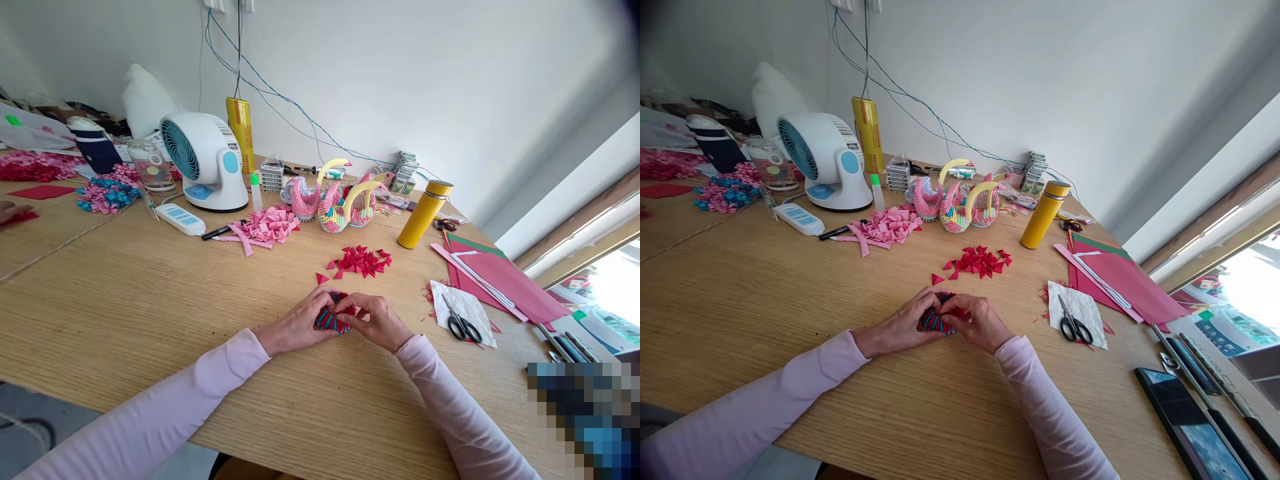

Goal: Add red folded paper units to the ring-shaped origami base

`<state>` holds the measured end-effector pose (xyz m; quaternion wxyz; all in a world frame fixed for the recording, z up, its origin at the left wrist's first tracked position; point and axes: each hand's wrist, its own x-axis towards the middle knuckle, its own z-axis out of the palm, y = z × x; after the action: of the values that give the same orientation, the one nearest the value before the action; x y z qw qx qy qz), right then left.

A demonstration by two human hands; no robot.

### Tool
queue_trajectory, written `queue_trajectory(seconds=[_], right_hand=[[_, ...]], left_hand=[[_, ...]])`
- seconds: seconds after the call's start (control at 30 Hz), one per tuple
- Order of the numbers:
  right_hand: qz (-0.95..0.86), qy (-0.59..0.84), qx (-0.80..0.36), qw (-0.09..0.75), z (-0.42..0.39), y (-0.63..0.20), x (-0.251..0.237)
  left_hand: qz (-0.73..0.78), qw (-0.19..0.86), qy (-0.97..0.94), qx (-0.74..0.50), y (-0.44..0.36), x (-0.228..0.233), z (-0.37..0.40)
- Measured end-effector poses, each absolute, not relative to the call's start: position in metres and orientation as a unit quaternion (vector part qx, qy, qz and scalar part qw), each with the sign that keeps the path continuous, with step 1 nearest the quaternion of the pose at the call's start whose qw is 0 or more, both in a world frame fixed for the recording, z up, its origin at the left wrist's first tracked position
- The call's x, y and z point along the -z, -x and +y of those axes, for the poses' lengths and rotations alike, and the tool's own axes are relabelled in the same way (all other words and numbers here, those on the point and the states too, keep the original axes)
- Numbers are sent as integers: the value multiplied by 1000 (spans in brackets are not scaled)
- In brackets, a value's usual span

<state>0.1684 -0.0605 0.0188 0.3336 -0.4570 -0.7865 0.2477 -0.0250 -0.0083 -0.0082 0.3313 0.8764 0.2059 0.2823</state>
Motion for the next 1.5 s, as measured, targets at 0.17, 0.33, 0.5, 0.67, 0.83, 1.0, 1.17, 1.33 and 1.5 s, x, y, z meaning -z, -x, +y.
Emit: queue_trajectory(seconds=[0.17,0.33,0.5,0.67,0.83,1.0,1.17,1.33,1.5], right_hand=[[-826,428,-191,314,-56,-171,-25],[-846,410,-169,296,-51,-172,-28],[-842,420,-163,298,-51,-172,-23],[-841,412,-173,304,-53,-171,-21],[-847,413,-162,293,-56,-172,-20],[-847,411,-161,295,-56,-172,-17],[-824,423,-196,323,-57,-170,-20],[-821,412,-219,328,-56,-170,-20],[-829,410,-218,310,-56,-172,-18]], left_hand=[[206,337,-872,-289,25,7,-9],[194,346,-868,-300,24,6,-9],[191,347,-868,-300,24,4,-9],[195,347,-868,-297,24,6,-8],[208,343,-869,-288,23,9,-8],[204,343,-870,-289,23,9,-8],[194,348,-870,-289,24,9,-7],[192,345,-871,-291,24,10,-7],[194,342,-874,-286,24,10,-7]])
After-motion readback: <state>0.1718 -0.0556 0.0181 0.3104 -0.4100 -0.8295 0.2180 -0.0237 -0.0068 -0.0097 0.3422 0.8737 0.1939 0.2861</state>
